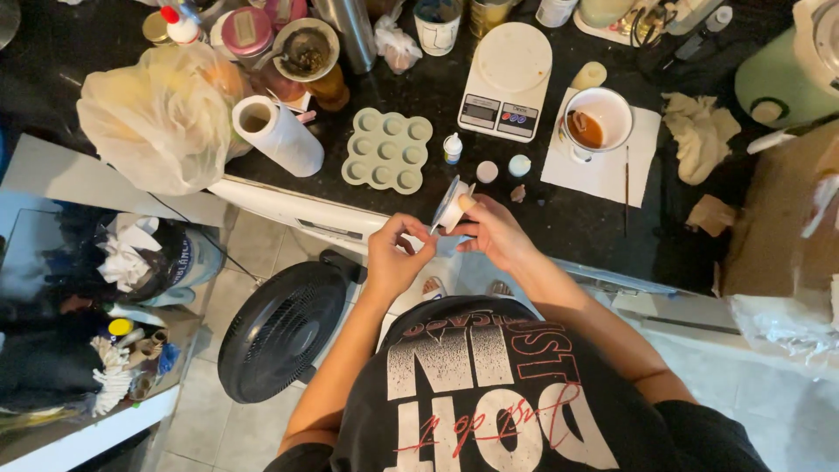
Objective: Preparing a candle wick by threading it through a metal sustainer and applying adhesive to the base.
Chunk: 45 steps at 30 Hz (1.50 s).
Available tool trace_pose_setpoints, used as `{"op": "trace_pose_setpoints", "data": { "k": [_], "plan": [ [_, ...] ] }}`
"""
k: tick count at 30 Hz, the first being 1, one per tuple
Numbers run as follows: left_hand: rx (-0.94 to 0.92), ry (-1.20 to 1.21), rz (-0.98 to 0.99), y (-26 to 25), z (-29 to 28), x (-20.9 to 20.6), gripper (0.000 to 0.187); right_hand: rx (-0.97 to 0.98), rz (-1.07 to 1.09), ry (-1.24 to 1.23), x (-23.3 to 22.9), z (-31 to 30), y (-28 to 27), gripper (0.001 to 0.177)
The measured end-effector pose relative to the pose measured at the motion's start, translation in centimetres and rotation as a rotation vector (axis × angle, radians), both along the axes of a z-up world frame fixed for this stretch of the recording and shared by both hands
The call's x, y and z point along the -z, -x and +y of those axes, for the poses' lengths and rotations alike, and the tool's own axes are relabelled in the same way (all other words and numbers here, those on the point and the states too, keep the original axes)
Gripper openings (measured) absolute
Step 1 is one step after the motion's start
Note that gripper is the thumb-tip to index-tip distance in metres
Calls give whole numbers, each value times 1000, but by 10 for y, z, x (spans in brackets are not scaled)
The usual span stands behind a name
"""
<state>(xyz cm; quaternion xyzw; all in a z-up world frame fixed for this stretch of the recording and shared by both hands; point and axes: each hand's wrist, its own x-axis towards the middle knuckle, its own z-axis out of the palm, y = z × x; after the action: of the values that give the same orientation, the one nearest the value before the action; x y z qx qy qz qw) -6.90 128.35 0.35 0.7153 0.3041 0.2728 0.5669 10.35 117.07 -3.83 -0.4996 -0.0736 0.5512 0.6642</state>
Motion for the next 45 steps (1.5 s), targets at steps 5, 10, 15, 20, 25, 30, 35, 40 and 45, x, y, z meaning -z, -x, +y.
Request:
{"op": "trace_pose_setpoints", "data": {
  "k": [5,10,15,20,25,30,35,40,45],
  "plan": [
    [85,127,57,-2,3,23,14,112,-364,9,19,2,-1,66],
    [79,258,12,12,14,14,14,97,-827,96,-14,3,4,85],
    [-1,189,-77,22,39,8,17,-47,-1163,192,-32,6,8,93],
    [-40,-34,-30,25,55,-11,18,-276,-1579,401,13,33,2,102],
    [-51,-277,105,21,58,16,16,-378,-1881,439,47,51,-2,94],
    [-90,-256,116,24,45,36,17,-99,-1897,135,67,33,3,56],
    [-19,-372,79,20,29,31,18,-113,-725,209,49,42,29,25],
    [87,-435,94,16,21,32,15,-73,-486,202,70,64,26,23],
    [7,-20,-23,17,47,79,21,-34,-415,82,56,62,7,18]
  ]
}}
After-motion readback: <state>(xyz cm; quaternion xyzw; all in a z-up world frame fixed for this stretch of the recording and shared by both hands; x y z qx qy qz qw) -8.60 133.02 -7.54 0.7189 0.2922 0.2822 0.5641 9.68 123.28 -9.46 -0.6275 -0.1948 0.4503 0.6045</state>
